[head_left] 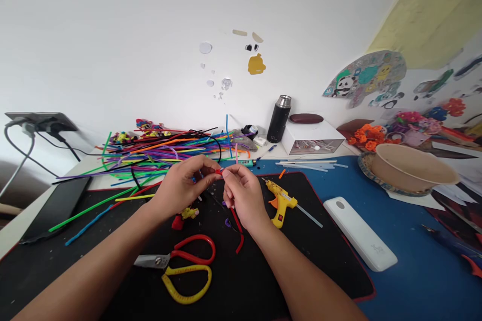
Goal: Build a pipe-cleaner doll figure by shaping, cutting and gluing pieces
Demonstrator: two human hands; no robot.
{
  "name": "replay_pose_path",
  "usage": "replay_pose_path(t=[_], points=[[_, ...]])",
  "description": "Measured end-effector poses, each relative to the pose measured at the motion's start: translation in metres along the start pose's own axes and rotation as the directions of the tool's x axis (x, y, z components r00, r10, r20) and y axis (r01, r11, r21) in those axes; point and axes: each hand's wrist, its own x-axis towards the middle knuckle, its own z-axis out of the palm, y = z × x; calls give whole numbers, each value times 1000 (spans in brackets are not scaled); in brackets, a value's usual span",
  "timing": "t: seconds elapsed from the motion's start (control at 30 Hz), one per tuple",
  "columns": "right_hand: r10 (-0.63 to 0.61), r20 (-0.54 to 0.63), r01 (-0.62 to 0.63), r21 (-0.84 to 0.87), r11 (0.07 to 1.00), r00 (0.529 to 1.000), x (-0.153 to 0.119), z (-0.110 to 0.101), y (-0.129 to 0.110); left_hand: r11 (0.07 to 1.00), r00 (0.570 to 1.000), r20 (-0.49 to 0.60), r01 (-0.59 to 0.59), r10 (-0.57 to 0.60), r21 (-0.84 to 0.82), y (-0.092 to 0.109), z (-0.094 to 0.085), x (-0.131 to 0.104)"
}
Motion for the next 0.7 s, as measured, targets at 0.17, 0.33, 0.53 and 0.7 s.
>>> replay_pose_path(t=[0.17, 0.33, 0.53, 0.7], points=[[2, 2, -2, 0, 1000, 1000, 0, 0, -1, 999, 998, 40, -49, 49, 11, -5, -5, 1], [1, 2, -1, -2, 1000, 1000, 0, 0, -2, 994, 993, 47, -106, 105, 33, -8, -8, 2], [-2, 3, 2, -7, 1000, 1000, 0, 0, -1, 991, 992, 38, -120, 117, 64, -8, -7, 2], [-2, 7, 2, -13, 1000, 1000, 0, 0, -1, 990, 992, 30, -124, 123, 71, -9, -6, 1]])
